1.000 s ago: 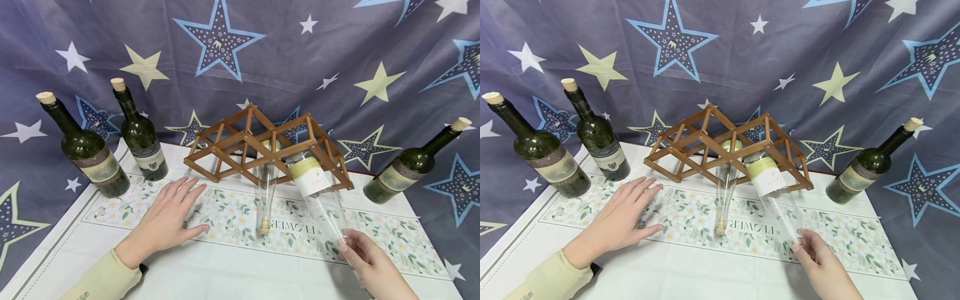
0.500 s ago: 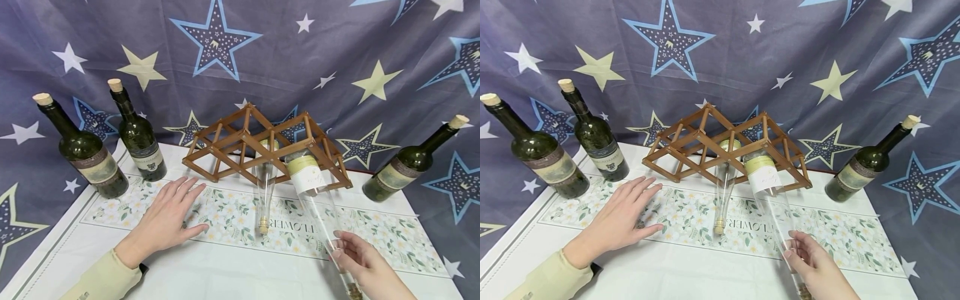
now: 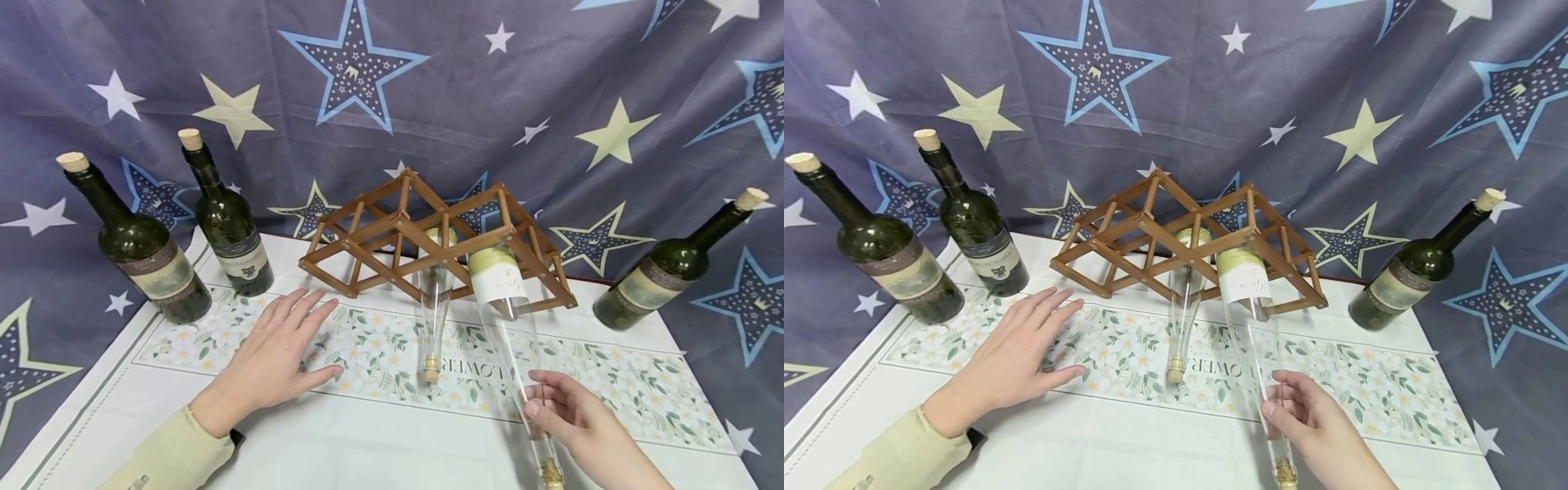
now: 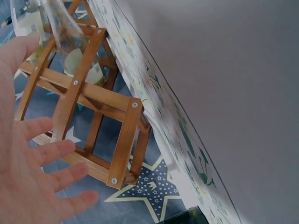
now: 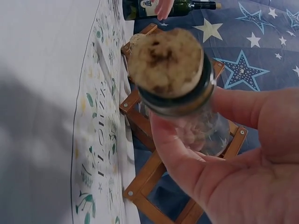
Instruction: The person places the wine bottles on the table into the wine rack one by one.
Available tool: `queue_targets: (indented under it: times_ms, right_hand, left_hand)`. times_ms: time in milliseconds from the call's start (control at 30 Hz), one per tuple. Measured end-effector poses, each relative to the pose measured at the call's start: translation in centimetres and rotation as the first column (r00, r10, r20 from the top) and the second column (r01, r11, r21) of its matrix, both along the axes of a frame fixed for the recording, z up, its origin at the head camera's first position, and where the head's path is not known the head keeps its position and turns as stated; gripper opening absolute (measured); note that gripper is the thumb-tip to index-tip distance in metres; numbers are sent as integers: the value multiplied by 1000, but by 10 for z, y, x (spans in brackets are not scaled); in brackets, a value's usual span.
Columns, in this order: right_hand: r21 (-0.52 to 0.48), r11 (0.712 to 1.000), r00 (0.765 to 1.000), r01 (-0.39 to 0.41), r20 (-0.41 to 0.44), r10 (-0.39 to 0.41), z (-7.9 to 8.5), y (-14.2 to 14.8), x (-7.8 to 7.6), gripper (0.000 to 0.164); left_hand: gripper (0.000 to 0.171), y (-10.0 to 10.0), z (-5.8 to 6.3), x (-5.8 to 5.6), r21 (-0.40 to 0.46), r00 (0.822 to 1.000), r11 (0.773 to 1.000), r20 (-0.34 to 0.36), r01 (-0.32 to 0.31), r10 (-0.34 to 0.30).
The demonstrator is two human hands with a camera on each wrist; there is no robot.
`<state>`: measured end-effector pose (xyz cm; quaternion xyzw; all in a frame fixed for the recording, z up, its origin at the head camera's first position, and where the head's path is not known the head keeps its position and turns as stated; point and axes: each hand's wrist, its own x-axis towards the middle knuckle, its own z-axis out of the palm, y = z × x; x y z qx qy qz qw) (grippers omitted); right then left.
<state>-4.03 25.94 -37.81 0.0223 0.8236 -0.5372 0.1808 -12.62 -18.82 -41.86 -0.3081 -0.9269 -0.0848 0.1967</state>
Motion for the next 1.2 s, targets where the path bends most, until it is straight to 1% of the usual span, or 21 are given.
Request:
queue_targets:
  times_ms: [100,200,233,267,500,867,1200]
  right_hand:
    - [9,1000,998,-9,-67,9,-1,-3,-1,61]
    - [17,1000,989,-15,-148,17,-2,-7,-2,57]
    - [16,1000,987,-16,-163,18,-3,-8,-2,56]
    - [15,1000,986,-15,-167,17,-3,-9,-2,56]
    - [7,1000,993,21,-120,-20,1,-14,-10,60]
    - [-59,998,985,34,-170,-43,3,-23,-18,61]
    - [-69,997,976,45,-210,-58,6,-29,-31,65]
  left_hand:
    - [98,0,0,0,0,1000,1000,-2,-1,1]
    - [98,0,0,0,1,1000,1000,-5,0,0]
    - [98,0,0,0,0,1000,1000,-3,0,0]
    - [98,0,0,1,0,1000,1000,0,-1,1]
    - [98,0,0,1,-3,1000,1000,12,-13,13]
    - [98,0,-2,2,-5,1000,1000,19,-14,14]
    - [97,0,-3,2,-9,1000,1000,24,-17,18]
